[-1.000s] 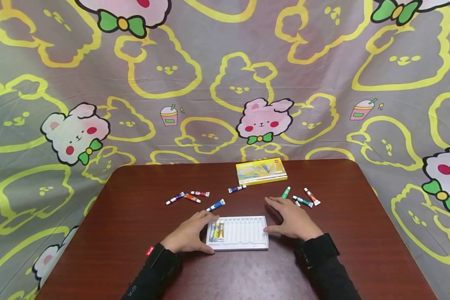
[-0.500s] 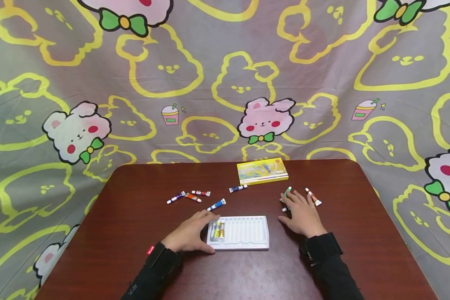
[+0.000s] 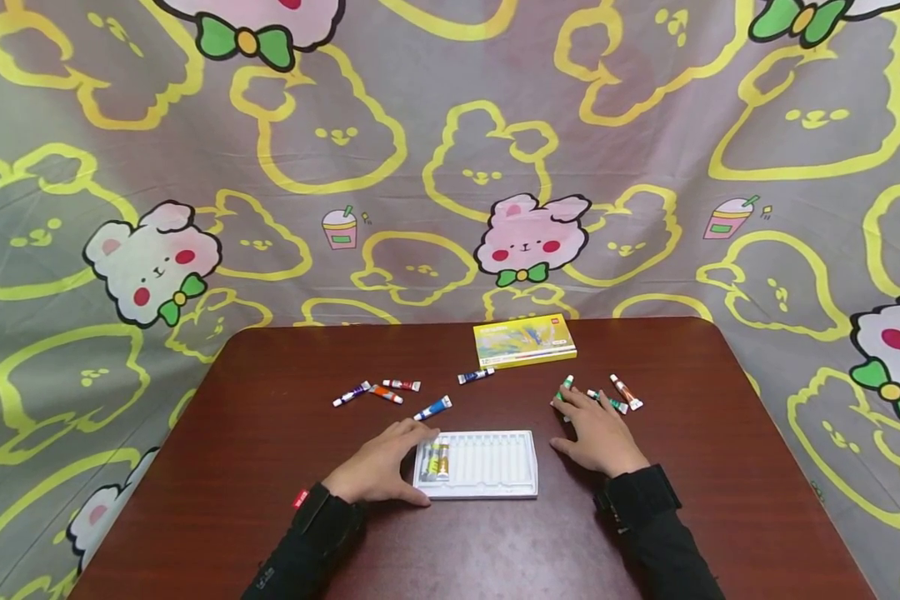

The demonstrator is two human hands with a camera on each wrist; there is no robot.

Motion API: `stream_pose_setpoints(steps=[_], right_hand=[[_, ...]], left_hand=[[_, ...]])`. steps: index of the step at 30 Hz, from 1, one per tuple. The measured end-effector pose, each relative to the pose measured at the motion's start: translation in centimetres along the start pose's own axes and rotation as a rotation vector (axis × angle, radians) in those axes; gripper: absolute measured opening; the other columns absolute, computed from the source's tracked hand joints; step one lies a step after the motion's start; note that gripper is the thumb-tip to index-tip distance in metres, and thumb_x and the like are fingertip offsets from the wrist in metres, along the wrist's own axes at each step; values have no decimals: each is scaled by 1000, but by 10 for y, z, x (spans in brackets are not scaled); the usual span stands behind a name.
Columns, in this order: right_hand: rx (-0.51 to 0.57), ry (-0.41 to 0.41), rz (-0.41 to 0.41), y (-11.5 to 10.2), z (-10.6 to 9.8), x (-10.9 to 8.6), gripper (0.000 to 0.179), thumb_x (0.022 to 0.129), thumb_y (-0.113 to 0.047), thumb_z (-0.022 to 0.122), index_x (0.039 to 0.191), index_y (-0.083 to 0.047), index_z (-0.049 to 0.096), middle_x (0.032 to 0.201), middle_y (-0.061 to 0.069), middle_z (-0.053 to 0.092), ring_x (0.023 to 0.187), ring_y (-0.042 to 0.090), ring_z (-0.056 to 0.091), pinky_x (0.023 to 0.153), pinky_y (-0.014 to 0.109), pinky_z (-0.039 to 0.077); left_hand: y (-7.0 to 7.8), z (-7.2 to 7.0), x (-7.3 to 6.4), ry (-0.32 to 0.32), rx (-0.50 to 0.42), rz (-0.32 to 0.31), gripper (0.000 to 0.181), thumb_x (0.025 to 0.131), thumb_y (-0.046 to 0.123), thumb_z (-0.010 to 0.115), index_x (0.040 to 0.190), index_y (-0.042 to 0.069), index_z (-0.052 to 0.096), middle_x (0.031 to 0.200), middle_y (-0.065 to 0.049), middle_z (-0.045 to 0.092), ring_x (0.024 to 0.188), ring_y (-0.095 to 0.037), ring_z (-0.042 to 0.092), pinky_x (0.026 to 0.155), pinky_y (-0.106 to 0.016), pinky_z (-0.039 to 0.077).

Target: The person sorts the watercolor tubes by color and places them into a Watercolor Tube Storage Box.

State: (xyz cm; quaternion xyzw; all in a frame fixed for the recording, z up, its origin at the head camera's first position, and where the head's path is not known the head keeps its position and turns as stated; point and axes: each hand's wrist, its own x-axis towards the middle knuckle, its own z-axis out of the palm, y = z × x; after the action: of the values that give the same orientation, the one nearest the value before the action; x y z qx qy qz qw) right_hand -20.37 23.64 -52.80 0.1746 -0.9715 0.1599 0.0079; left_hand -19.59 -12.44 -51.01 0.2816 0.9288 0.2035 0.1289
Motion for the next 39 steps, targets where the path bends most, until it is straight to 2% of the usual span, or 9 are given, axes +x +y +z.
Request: stream_pose_setpoints(steps=[6, 11, 17, 19, 22, 25, 28, 35, 39], right_hand=[[16, -47, -24, -4, -2, -1, 64, 86, -33, 73, 139, -5, 54, 152, 21, 42, 136, 43, 36, 109, 62, 35], [41, -100, -34, -12, -5, -1, 63, 87, -33, 72, 141, -7, 53, 154, 18, 39, 138, 42, 33, 108, 63, 36], [35, -128, -46, -15, -9, -3, 57, 87, -34, 72, 137, -11, 58, 151, 14, 46, 136, 38, 38, 102, 60, 44], [52, -108, -59, -14, -11, -3, 54, 87, -32, 72, 136, -12, 59, 147, 15, 50, 134, 36, 41, 101, 59, 45], [58, -30, -85, -12, -15, -3, 51, 88, -30, 72, 134, -11, 60, 138, 16, 59, 124, 33, 52, 97, 56, 49], [36, 62, -78, -11, -18, -2, 51, 86, -28, 73, 133, -11, 61, 126, 14, 66, 109, 29, 60, 89, 53, 54], [13, 96, -48, -11, -18, -1, 52, 85, -28, 74, 132, -10, 61, 119, 12, 67, 102, 26, 61, 83, 51, 55], [52, 17, -41, -19, -13, -2, 62, 85, -33, 75, 139, -10, 55, 138, 17, 56, 123, 35, 51, 94, 58, 51], [129, -66, -101, -31, -9, -1, 73, 82, -40, 77, 144, -14, 50, 145, 15, 50, 133, 36, 41, 98, 59, 48]], left_hand=[[1, 0, 1, -8, -5, 3, 98, 63, 46, 89, 146, 14, 46, 141, -4, 48, 125, -18, 41, 100, -47, 48], [-1, 2, 0, -7, 12, -8, 99, 62, 47, 89, 145, 14, 47, 140, -4, 49, 124, -18, 42, 99, -46, 48], [-1, 2, 0, -14, -1, -20, 98, 62, 46, 89, 145, 16, 46, 141, -3, 48, 124, -18, 41, 100, -48, 48], [-1, 2, 0, -12, 0, -19, 98, 63, 47, 89, 145, 16, 46, 141, -3, 48, 124, -18, 41, 100, -48, 48], [-1, 1, 1, -9, 8, -14, 98, 63, 47, 89, 145, 16, 47, 140, -3, 49, 124, -18, 42, 100, -47, 48], [-1, 1, 1, -6, 10, -7, 97, 63, 47, 88, 145, 15, 47, 140, -3, 49, 124, -18, 42, 100, -47, 48], [0, 1, 1, 0, 7, -3, 97, 63, 46, 89, 145, 14, 47, 139, -4, 49, 123, -18, 42, 99, -47, 48], [1, 0, 0, -9, 6, -20, 97, 63, 46, 89, 145, 16, 47, 139, -2, 49, 123, -17, 42, 100, -46, 48], [2, 0, 0, -7, 4, -18, 97, 63, 46, 89, 144, 15, 47, 140, -3, 49, 123, -17, 42, 100, -47, 48]])
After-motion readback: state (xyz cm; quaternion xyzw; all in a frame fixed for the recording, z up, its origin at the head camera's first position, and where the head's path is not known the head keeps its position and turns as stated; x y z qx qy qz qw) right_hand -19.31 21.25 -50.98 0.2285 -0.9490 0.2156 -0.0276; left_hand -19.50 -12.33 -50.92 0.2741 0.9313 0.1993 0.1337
